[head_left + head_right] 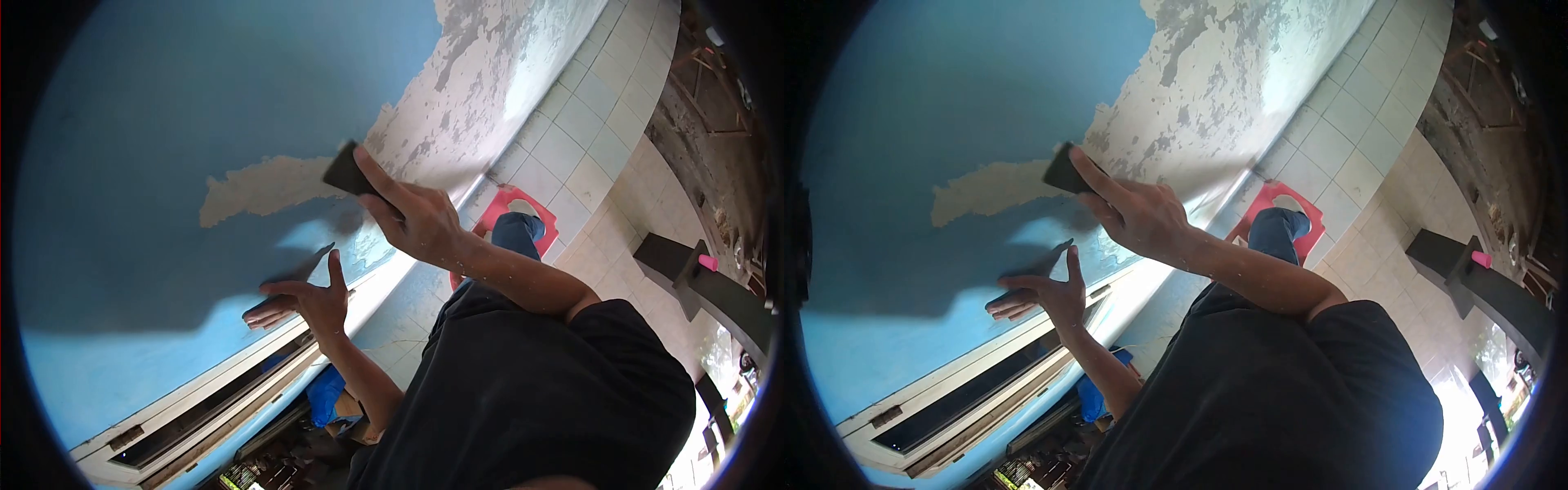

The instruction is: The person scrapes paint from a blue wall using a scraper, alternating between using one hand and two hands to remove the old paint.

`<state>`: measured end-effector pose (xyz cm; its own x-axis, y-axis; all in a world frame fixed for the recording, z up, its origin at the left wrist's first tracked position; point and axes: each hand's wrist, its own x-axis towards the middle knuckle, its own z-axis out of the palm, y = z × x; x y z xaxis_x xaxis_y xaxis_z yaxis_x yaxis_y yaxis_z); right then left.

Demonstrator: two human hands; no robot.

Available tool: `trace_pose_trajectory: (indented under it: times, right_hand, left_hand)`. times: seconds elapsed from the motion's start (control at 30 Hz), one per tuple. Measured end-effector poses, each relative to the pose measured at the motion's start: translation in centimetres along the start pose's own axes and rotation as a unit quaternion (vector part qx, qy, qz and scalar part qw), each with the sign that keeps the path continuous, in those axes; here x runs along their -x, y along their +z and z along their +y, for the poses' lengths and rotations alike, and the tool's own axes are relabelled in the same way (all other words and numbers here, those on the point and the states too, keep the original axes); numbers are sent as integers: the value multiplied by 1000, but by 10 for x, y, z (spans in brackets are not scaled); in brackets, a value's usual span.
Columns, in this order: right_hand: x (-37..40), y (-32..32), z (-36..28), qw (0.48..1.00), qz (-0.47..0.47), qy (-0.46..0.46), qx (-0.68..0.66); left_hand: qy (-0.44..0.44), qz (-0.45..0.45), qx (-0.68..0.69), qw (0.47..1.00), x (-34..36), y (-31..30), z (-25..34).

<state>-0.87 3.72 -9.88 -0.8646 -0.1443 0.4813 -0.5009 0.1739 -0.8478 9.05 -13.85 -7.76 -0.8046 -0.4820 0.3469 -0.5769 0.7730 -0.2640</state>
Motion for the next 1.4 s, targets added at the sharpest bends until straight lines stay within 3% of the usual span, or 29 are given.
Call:
trace_pose_trajectory:
  times: [0.03, 0.2, 0.27, 0.33, 0.43, 0.5, 0.67, 0.83, 0.9, 0.97, 1.07, 1.4]
  right_hand:
    - [1, 3, 2, 1000, 11, -12, -5]
    - [-19, 0, -9, 998, 31, -38, -26]
    - [-15, -3, -14, 999, 24, -20, -30]
    - [-14, -4, -10, 999, 29, -34, -24]
    - [-2, 6, -2, 999, 24, -41, -21]
    - [-9, 8, -7, 998, 30, -33, -36]
    - [-2, 9, -2, 999, 26, -35, -17]
    - [-8, 18, -3, 995, 62, -74, -30]
    - [-4, 13, -4, 998, 30, -54, 0]
    - [-2, 10, -2, 999, 15, -46, 9]
    - [-4, 13, -1, 998, 26, -58, -13]
    - [-9, 12, -7, 997, 28, -73, -7]
  left_hand:
    - [-21, 14, -65, 998, -1, -2, 5]
    - [41, 18, 222, 974, -4, 15, -5]
    - [50, 14, 224, 973, -2, 13, -10]
    - [67, 39, 123, 989, -2, 19, -13]
    - [58, 5, 268, 962, -6, 17, -9]
    - [47, -8, 278, 959, -3, 17, -10]
    - [27, 31, 46, 998, -1, 8, -6]
    - [59, -14, 303, 951, -5, 23, -12]
    - [60, -9, 301, 952, -2, 23, -15]
    - [64, 39, 164, 984, -1, 22, -14]
    - [52, 76, 81, 992, -2, 16, -9]
    - [74, 113, 119, 984, -5, 16, -8]
